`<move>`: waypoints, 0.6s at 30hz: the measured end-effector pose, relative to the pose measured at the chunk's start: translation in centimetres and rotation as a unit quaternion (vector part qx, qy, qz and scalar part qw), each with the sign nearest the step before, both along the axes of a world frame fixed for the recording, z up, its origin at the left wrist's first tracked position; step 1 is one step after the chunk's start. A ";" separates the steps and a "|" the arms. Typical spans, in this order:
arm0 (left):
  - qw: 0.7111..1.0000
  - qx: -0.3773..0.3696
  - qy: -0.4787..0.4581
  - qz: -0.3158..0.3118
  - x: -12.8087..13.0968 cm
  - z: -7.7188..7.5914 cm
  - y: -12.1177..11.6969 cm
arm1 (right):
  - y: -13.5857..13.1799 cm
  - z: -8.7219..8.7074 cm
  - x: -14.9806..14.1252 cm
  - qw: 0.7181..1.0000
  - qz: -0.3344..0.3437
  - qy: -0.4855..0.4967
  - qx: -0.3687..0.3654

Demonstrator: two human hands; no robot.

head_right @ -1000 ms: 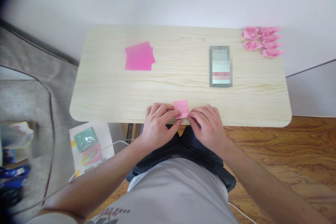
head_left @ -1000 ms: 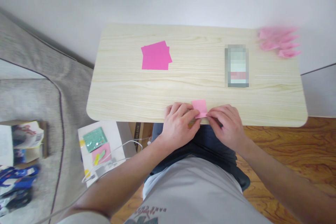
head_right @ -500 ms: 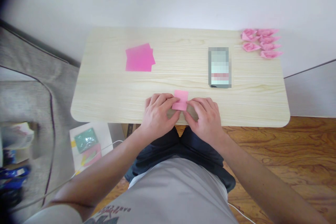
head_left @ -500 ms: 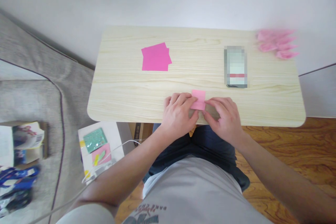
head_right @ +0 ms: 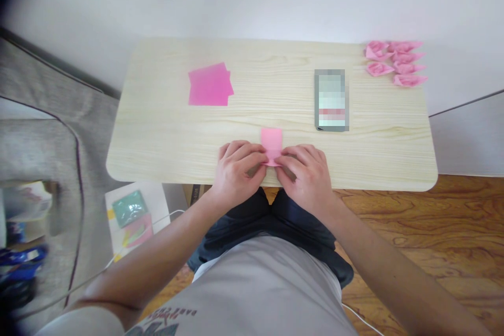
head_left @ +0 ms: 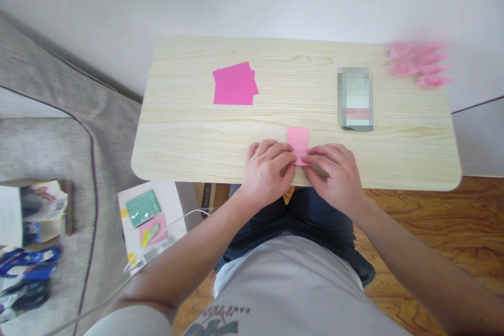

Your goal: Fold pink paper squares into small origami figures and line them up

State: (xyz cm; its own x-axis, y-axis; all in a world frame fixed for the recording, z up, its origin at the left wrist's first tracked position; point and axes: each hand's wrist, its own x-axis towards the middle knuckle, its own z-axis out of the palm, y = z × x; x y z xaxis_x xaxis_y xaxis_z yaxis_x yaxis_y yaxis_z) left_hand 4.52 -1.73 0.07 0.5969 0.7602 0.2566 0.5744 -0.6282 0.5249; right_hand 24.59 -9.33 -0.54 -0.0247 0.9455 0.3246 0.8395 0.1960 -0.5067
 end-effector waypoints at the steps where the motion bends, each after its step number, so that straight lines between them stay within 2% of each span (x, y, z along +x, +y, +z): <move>1: 1.000 0.000 0.002 -0.004 -0.1 0.0 0.0 | -0.3 -0.1 0.1 1.000 0.002 0.001 0.003; 6: 1.000 -0.008 0.005 -0.015 -0.5 0.2 -0.1 | -0.8 -0.2 0.2 1.000 0.001 0.010 0.005; 18: 1.000 -0.015 -0.012 0.014 -0.2 0.2 0.0 | 0.7 0.2 0.3 0.998 -0.044 -0.004 -0.045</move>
State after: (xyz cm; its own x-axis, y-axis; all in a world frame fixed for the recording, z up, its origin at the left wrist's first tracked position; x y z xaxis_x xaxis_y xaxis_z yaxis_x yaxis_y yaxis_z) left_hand 4.33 -1.70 0.22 0.5692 0.7842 0.2469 0.5785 -0.5954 0.5575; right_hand 24.92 -8.64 -0.29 0.0579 0.9692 0.2393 0.8562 0.0750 -0.5112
